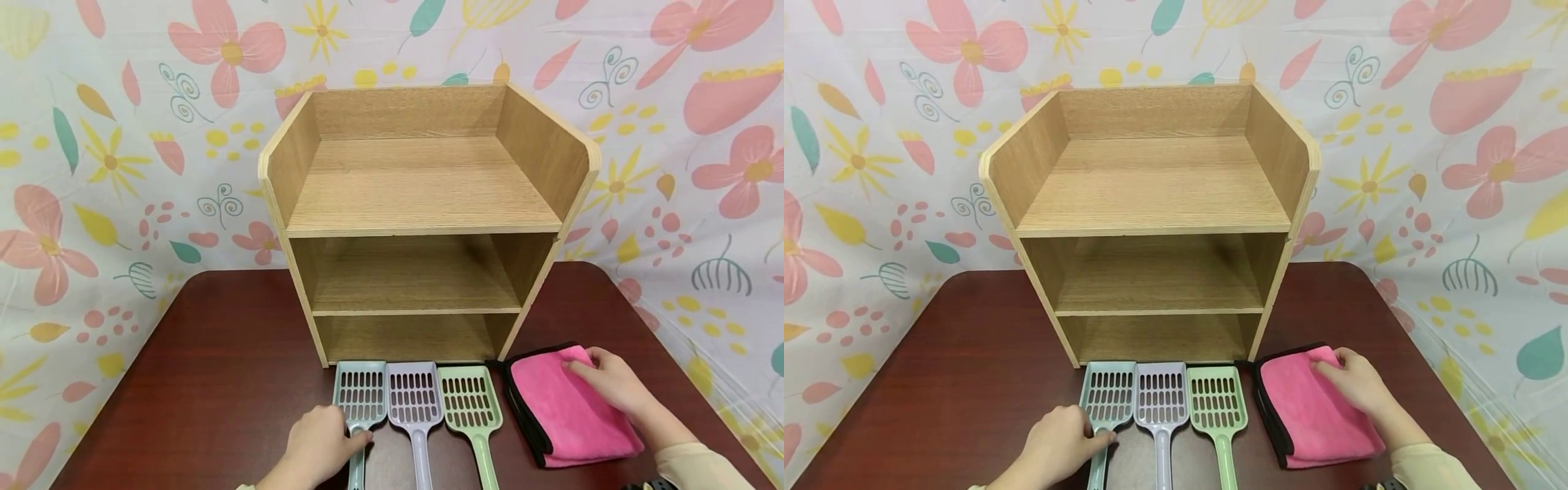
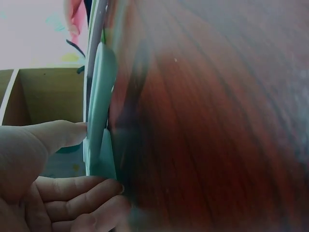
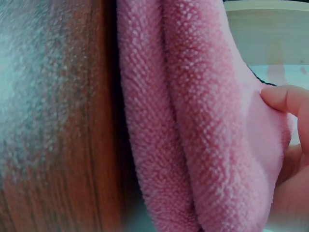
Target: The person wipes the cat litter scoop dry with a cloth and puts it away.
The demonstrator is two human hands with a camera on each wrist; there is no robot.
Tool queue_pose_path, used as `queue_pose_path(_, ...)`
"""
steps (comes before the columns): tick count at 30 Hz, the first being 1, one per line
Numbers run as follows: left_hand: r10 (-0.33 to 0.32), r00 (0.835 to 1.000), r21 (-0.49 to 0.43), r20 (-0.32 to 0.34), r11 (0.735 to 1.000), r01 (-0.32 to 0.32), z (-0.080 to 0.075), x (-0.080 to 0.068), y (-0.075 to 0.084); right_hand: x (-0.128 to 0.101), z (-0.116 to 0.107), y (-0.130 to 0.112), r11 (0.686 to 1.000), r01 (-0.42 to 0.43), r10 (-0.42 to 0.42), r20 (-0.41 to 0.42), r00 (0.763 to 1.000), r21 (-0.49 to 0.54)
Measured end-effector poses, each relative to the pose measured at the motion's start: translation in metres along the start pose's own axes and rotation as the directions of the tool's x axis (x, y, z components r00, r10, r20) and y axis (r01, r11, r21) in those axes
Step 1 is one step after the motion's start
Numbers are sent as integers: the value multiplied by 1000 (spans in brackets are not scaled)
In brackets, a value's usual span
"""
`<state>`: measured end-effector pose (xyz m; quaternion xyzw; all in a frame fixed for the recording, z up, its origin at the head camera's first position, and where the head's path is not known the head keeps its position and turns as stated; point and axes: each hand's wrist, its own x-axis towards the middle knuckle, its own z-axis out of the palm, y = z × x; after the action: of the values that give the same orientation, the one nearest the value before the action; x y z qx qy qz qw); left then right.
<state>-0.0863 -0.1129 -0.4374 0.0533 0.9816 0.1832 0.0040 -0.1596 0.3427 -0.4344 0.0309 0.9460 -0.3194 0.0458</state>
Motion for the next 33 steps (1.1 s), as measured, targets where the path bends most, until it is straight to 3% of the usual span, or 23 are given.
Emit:
queue_pose_path(7, 7, 999, 38, -37, 999, -5, 4, -2, 3, -4, -2, -5, 976, -62, 50, 65, 997, 207)
queue_pose_path(13, -35, 995, 49, -89, 998, 39, 3, -6, 2, -8, -3, -7, 957, -56, 37, 72, 997, 285)
queue_pose_path(17, -55, 986, 34, -156, 998, 61, 0, -6, -4, -9, -6, -8, 922, -82, 41, 115, 993, 377)
queue_pose_path(24, 52, 947, 43, -318, 998, -40, 0, -7, -18, -17, -14, -13, 819, -170, 47, 230, 972, 548)
queue_pose_path(27, 79, 932, 31, -355, 997, -73, -1, -6, -24, -20, -18, -18, 803, -181, 46, 243, 969, 568)
queue_pose_path(33, 94, 931, 5, -352, 995, -99, -11, -4, -30, -25, -29, -31, 794, -161, -7, 274, 962, 586)
